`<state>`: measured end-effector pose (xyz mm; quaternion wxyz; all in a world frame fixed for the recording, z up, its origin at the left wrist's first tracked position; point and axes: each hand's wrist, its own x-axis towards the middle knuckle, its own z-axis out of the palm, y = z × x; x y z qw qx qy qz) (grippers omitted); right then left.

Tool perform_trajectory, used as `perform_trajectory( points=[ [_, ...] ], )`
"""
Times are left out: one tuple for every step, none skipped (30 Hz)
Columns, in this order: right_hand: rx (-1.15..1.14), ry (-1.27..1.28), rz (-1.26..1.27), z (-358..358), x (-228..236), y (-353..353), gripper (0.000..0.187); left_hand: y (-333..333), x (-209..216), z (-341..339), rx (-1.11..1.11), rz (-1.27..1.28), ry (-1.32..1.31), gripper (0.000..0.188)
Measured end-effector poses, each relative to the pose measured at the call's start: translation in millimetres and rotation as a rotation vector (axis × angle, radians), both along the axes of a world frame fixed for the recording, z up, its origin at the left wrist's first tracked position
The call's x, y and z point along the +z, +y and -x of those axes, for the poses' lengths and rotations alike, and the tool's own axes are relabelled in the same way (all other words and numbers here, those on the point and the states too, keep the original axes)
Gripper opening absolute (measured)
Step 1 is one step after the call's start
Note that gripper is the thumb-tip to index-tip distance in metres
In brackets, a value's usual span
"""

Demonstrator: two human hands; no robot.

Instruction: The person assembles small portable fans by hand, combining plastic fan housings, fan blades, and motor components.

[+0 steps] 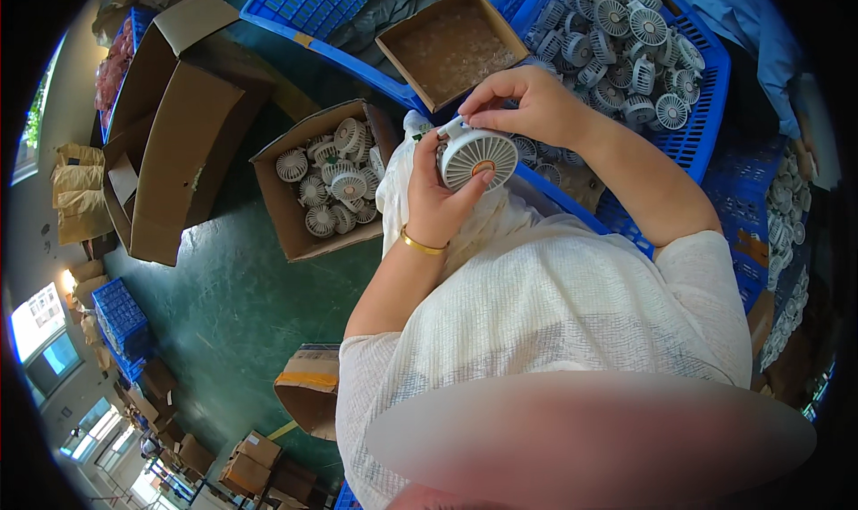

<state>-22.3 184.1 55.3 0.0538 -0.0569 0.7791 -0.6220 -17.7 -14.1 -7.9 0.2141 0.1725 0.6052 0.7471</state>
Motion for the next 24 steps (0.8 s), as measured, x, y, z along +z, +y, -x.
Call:
perform_trajectory(
  points=[
    [-0.001, 0.0, 0.001, -1, 0, -1, 0.015, 0, 2, 0, -0.001, 0.001, 0.0, 0.073],
    [-0.032, -0.002, -0.015, -2, 0, -2, 0.015, 0, 4, 0, -0.012, 0.039, 0.033, 0.073],
    [-0.063, -0.004, -0.031, -2, -1, -2, 0.015, 1, 5, 0, -0.022, 0.077, 0.066, 0.073],
    [-0.063, -0.004, -0.03, -3, -1, -3, 0.015, 0, 5, 0, -0.021, 0.078, 0.066, 0.073],
    [-0.064, -0.001, -0.028, -3, -1, -3, 0.016, 0, 6, 0, -0.015, 0.08, 0.08, 0.073],
    [-0.065, 0.001, -0.026, -3, -2, -4, 0.016, 0, 6, -1, -0.01, 0.081, 0.094, 0.072],
    [-0.064, 0.0, -0.025, -4, -2, -4, 0.016, 0, 7, -1, -0.009, 0.083, 0.093, 0.072],
    [-0.067, 0.001, -0.014, -4, -3, -4, 0.016, 0, 7, -1, -0.008, 0.096, 0.111, 0.071],
    [-0.07, 0.002, -0.003, -4, -4, -4, 0.015, 0, 7, -1, -0.007, 0.11, 0.129, 0.071],
    [-0.07, 0.002, -0.002, -4, -4, -4, 0.015, 0, 7, 0, -0.007, 0.11, 0.129, 0.071],
    [-0.074, 0.011, -0.005, -5, -4, -4, 0.015, -1, 6, 0, -0.005, 0.104, 0.13, 0.07],
    [-0.078, 0.02, -0.007, -5, -5, -4, 0.015, -1, 6, 0, -0.002, 0.098, 0.131, 0.069],
    [-0.078, 0.019, -0.007, -5, -6, -4, 0.015, -1, 5, 0, -0.003, 0.098, 0.131, 0.069],
    [-0.071, 0.077, -0.039, -5, -8, -4, 0.015, -1, 5, 1, -0.017, 0.108, 0.132, 0.068],
    [-0.064, 0.134, -0.071, -5, -9, -4, 0.015, -2, 4, 1, -0.032, 0.117, 0.134, 0.068],
    [-0.064, 0.134, -0.072, -5, -9, -4, 0.015, -3, 3, 1, -0.032, 0.117, 0.133, 0.068],
    [-0.06, 0.116, -0.04, -5, -8, -4, 0.015, -4, 3, 1, -0.046, 0.066, 0.092, 0.067],
    [-0.056, 0.098, -0.007, -5, -8, -4, 0.015, -4, 2, 0, -0.06, 0.015, 0.051, 0.067],
    [-0.054, 0.099, -0.007, -5, -7, -5, 0.015, -4, 2, 0, -0.058, 0.015, 0.051, 0.067],
    [-0.059, 0.065, 0.033, -6, -7, -6, 0.014, -4, 3, 0, -0.058, -0.009, 0.035, 0.067],
    [-0.064, 0.031, 0.074, -6, -6, -7, 0.014, -4, 3, 0, -0.059, -0.034, 0.018, 0.067],
    [-0.064, 0.031, 0.074, -6, -8, -7, 0.014, -4, 4, 0, -0.058, -0.033, 0.018, 0.067],
    [-0.081, 0.008, 0.113, -6, -11, -7, 0.014, -4, 6, 0, -0.059, -0.024, 0.02, 0.067],
    [-0.099, -0.015, 0.151, -7, -13, -7, 0.014, -3, 7, 0, -0.06, -0.015, 0.022, 0.066]
  ],
)
